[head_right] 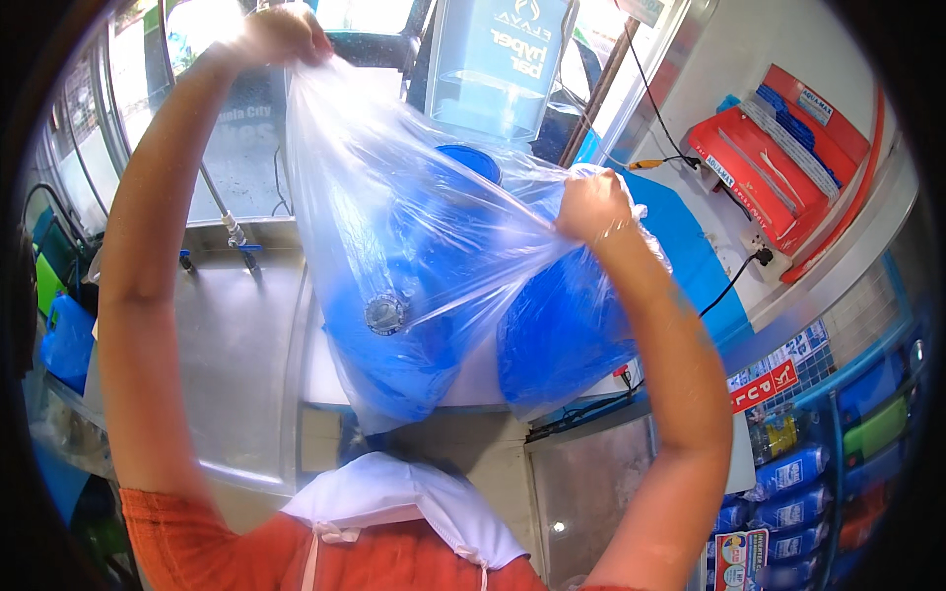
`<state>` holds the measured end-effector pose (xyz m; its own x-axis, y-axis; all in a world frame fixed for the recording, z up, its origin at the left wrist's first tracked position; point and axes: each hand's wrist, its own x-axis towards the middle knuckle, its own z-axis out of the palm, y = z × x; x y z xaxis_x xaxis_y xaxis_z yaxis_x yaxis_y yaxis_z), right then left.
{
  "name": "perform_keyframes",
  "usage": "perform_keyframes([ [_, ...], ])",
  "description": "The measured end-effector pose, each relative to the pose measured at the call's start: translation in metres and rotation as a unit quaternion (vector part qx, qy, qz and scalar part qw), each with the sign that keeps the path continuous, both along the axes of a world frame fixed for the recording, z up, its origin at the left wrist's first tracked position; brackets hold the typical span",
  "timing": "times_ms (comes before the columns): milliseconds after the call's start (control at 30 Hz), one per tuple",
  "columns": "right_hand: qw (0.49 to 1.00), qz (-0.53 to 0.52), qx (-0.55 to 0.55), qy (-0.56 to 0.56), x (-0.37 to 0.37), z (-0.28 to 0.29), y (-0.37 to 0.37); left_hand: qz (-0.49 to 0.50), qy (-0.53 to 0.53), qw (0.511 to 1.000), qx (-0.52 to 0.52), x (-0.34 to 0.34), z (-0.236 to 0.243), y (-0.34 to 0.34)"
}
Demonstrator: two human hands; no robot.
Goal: The person washes a blue plastic water container with a sponge under running water, rinses it, and places it on a stainless steel counter. They then wrap the container in a clear plastic bag and move it to a storage rack with other wrapped containers.
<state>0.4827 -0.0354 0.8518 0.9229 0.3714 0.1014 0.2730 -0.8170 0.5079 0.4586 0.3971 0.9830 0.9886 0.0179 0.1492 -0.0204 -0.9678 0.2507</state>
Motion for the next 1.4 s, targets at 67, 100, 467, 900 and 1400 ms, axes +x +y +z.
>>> perform_keyframes([
  [67, 0.997, 0.027, 0.011, 0.071, 0.026, 0.029, 0.003, 0.078, -0.014, 0.996, 0.040, 0.003, 0.020, -0.013],
  [100, 0.992, 0.063, 0.078, 0.078, 0.035, 0.047, 0.007, 0.035, -0.103, 0.993, 0.041, 0.005, 0.023, -0.020],
  [467, 0.641, 0.400, 0.628, -0.184, -0.031, 0.118, 0.020, -0.139, -0.367, 0.869, -0.303, -0.080, -0.079, -0.085],
  [900, 0.495, 0.340, 0.787, 0.141, 0.037, -0.008, 0.076, -0.188, -0.207, 0.949, -0.148, 0.031, -0.146, -0.150],
  [1400, 0.205, 0.315, 0.859, 0.348, 0.035, -0.028, 0.029, -0.137, -0.238, 0.821, -0.500, 0.006, -0.093, -0.131],
])
